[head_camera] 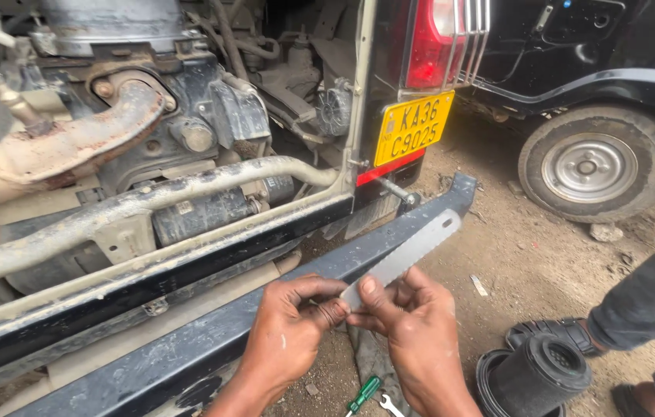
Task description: Repairing and maintaining a small vehicle engine using hand tools.
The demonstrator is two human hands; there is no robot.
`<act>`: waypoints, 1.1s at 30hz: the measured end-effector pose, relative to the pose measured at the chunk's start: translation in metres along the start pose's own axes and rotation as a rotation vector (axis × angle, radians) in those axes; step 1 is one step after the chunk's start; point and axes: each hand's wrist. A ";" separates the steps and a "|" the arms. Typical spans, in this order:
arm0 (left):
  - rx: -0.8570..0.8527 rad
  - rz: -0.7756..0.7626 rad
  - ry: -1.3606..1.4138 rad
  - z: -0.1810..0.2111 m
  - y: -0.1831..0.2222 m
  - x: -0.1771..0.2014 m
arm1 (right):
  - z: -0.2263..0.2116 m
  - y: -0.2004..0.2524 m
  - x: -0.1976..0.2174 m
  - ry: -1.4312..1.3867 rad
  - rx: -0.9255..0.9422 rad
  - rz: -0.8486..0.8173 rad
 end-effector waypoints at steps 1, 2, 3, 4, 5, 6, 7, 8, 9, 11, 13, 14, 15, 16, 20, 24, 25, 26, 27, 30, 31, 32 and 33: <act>-0.030 0.002 -0.023 -0.005 0.000 0.002 | 0.003 -0.001 0.002 0.029 -0.009 -0.015; -0.060 0.005 -0.047 -0.009 0.001 0.004 | 0.006 -0.002 0.004 0.059 -0.018 -0.030; -0.065 0.006 -0.051 -0.003 0.001 0.003 | 0.004 -0.002 0.002 0.054 -0.013 -0.033; -0.002 0.010 -0.047 0.004 0.002 0.003 | 0.002 -0.002 0.001 0.045 -0.036 -0.008; 0.064 0.014 -0.038 0.008 0.004 0.001 | 0.001 -0.002 0.001 0.040 -0.061 0.018; 0.062 0.015 -0.038 0.009 0.006 0.002 | 0.001 0.001 0.000 0.040 -0.059 0.017; 0.066 0.016 -0.065 0.010 0.007 0.003 | 0.000 0.002 -0.002 0.043 -0.065 0.019; 0.071 0.018 -0.092 0.012 0.007 0.004 | -0.002 0.003 -0.003 0.045 -0.071 0.020; 0.067 0.018 -0.094 0.008 0.008 0.006 | 0.000 0.003 -0.003 0.043 -0.068 0.020; 0.038 0.011 -0.047 0.002 0.009 0.009 | 0.003 0.003 -0.002 0.079 -0.074 0.007; 0.012 0.003 -0.028 0.002 0.009 0.008 | -0.005 0.006 -0.007 0.071 -0.080 0.032; -0.011 -0.001 -0.008 0.001 0.009 0.008 | -0.009 0.008 -0.008 0.066 -0.091 0.054; -0.016 -0.002 -0.005 0.000 0.009 0.009 | -0.010 0.010 -0.009 0.068 -0.086 0.054; -0.005 0.006 -0.010 -0.001 0.009 0.010 | -0.011 0.011 -0.010 0.068 -0.080 0.045; 0.063 0.027 -0.032 0.013 0.018 0.013 | -0.012 0.017 -0.015 0.079 -0.064 0.035; 0.000 0.015 0.010 0.013 0.018 0.015 | -0.016 0.021 -0.019 0.088 -0.038 0.040; -0.005 0.021 0.012 0.014 0.020 0.017 | -0.015 0.021 -0.020 0.100 -0.028 0.027; -0.009 0.026 0.014 0.015 0.022 0.019 | -0.014 0.021 -0.022 0.113 -0.017 0.013; -0.008 0.025 0.011 0.017 0.024 0.019 | -0.014 0.023 -0.022 0.110 -0.019 0.015; 0.001 -0.015 0.030 0.018 0.027 0.020 | -0.017 0.026 -0.021 0.119 -0.019 0.039; 0.039 -0.014 0.119 0.015 0.026 0.022 | -0.020 0.025 -0.020 0.108 -0.023 0.054; 0.077 -0.013 0.208 0.013 0.024 0.023 | -0.024 0.025 -0.019 0.097 -0.026 0.069; 0.072 -0.011 0.205 0.018 0.025 0.025 | -0.029 0.027 -0.020 0.093 -0.022 0.065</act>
Point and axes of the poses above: each hand's wrist, its own y-axis away from the middle knuckle, its own x-axis out of the back of the hand, z = x × y, and after that the axes turned 7 degrees about y, right-handed
